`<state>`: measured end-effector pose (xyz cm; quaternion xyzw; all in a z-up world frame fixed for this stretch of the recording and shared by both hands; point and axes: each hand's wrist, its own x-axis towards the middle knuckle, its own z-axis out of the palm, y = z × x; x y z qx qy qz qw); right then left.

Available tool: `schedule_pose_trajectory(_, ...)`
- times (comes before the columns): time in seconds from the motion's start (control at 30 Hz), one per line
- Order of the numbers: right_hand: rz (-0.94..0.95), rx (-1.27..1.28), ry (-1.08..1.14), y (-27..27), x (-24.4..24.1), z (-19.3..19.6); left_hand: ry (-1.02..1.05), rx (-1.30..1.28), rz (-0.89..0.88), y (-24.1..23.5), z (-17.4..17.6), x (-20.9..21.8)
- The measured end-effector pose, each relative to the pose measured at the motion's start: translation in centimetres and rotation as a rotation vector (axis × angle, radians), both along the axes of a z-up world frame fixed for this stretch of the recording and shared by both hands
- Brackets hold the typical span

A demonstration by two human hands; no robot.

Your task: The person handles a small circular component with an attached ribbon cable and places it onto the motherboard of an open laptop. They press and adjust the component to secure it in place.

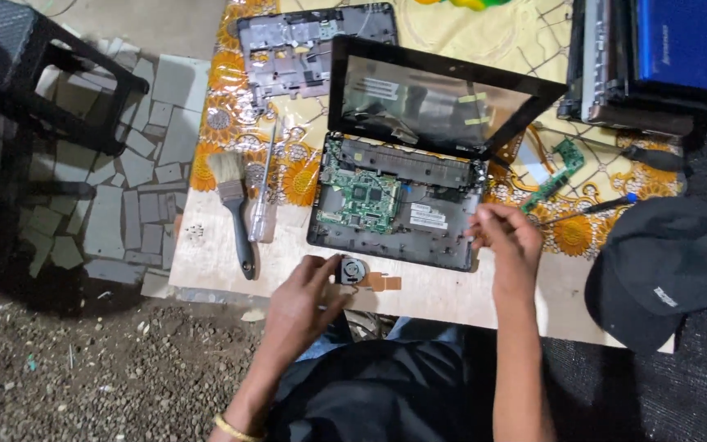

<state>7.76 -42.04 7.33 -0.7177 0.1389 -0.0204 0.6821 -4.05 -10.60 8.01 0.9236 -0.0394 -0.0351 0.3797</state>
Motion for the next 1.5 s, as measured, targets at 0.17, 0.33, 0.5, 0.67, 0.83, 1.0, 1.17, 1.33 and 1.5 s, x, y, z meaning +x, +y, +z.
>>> schedule_pose_trajectory(0.17,0.076,0.045,0.116,3.7,-3.6,-0.9,-0.022,0.107,-0.047,-0.1,-2.0,0.0)
schedule_pose_trajectory(0.33,0.244,-0.034,0.159,5.2,-7.1,-2.1,0.081,0.108,-0.067,0.1,-2.5,0.2)
schedule_pose_trajectory(0.5,0.57,-0.304,0.298,5.8,-8.5,-2.4,0.118,0.118,-0.112,0.2,-2.4,0.8)
schedule_pose_trajectory(0.67,0.555,-0.349,0.299,6.4,-8.7,-1.9,0.081,0.086,-0.133,0.6,-3.1,0.7)
schedule_pose_trajectory(0.83,0.55,-0.407,0.337,6.7,-8.7,-1.8,0.063,0.009,-0.169,0.4,-4.1,0.3)
schedule_pose_trajectory(1.0,0.474,-0.369,0.311,7.1,-9.2,-3.0,0.095,-0.171,-0.152,-0.7,-3.9,-0.2)
schedule_pose_trajectory(1.17,0.419,-0.232,0.316,6.3,-9.4,-3.7,0.126,-0.334,-0.089,-0.9,-2.4,-0.4)
schedule_pose_trajectory(1.33,0.262,0.006,0.314,6.2,-10.1,-1.9,0.199,-0.553,-0.01,-0.8,-1.7,-0.6)
schedule_pose_trajectory(1.5,0.211,0.315,0.035,5.6,-10.2,-5.8,0.191,-1.233,0.262,-2.1,-3.3,-0.4)
